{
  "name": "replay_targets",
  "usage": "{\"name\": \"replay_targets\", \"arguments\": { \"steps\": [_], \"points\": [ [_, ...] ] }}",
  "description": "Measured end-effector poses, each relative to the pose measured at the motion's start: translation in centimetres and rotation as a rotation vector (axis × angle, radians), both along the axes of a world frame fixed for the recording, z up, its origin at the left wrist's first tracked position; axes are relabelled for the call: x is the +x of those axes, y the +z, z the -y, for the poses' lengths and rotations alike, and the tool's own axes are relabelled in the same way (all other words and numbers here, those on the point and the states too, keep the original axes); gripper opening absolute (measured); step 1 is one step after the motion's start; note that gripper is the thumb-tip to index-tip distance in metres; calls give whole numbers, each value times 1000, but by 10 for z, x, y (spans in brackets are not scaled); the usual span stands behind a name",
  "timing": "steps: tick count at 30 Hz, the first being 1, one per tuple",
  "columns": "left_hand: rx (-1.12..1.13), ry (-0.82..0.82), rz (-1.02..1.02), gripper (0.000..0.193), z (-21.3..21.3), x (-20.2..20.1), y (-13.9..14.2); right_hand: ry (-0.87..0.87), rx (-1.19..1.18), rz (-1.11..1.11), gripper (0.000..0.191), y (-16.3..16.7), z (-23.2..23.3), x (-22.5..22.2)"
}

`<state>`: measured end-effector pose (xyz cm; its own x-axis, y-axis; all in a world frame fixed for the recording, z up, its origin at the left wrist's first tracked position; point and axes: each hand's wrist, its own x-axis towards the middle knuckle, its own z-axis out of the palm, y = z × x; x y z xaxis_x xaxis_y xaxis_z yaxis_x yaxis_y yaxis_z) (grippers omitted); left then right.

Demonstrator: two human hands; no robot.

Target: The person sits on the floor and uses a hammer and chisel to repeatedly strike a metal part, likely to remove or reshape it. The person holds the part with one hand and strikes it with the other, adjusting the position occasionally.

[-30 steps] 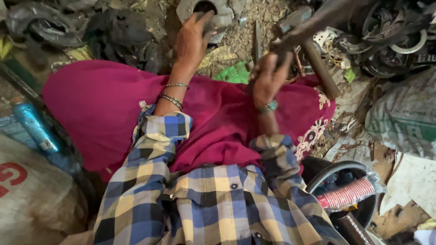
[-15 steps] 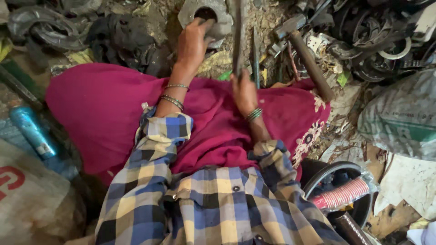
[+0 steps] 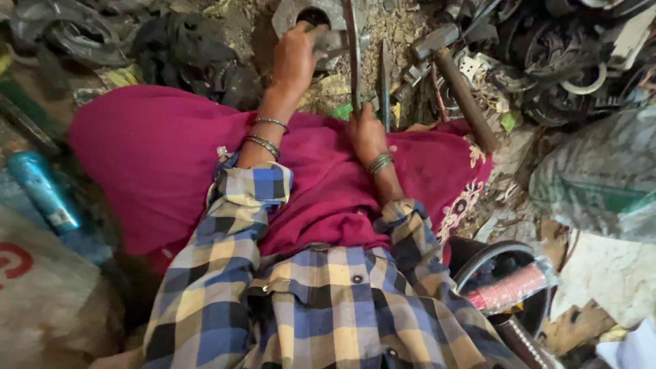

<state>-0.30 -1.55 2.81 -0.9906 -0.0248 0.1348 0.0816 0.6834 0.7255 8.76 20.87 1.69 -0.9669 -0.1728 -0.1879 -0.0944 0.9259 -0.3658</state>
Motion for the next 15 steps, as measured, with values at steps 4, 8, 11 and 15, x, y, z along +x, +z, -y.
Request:
{"name": "replay_targets", "arguments": {
  "steps": [4, 8, 11, 15],
  "points": [
    [4, -15, -84, 47, -4, 3, -6, -198, -308, -110, 31, 41, -6, -3],
    [38, 7, -40, 47, -8, 0, -17, -284, -1052, -499, 27, 99, -10, -29],
    [110, 16, 15, 40, -9, -3, -21, -266, -1162, -719, 25, 87, -5, -34],
    [59, 9, -123, 44, -6, -1, -17, -160, -120, -216, 35, 20, 6, -13]
  ]
}}
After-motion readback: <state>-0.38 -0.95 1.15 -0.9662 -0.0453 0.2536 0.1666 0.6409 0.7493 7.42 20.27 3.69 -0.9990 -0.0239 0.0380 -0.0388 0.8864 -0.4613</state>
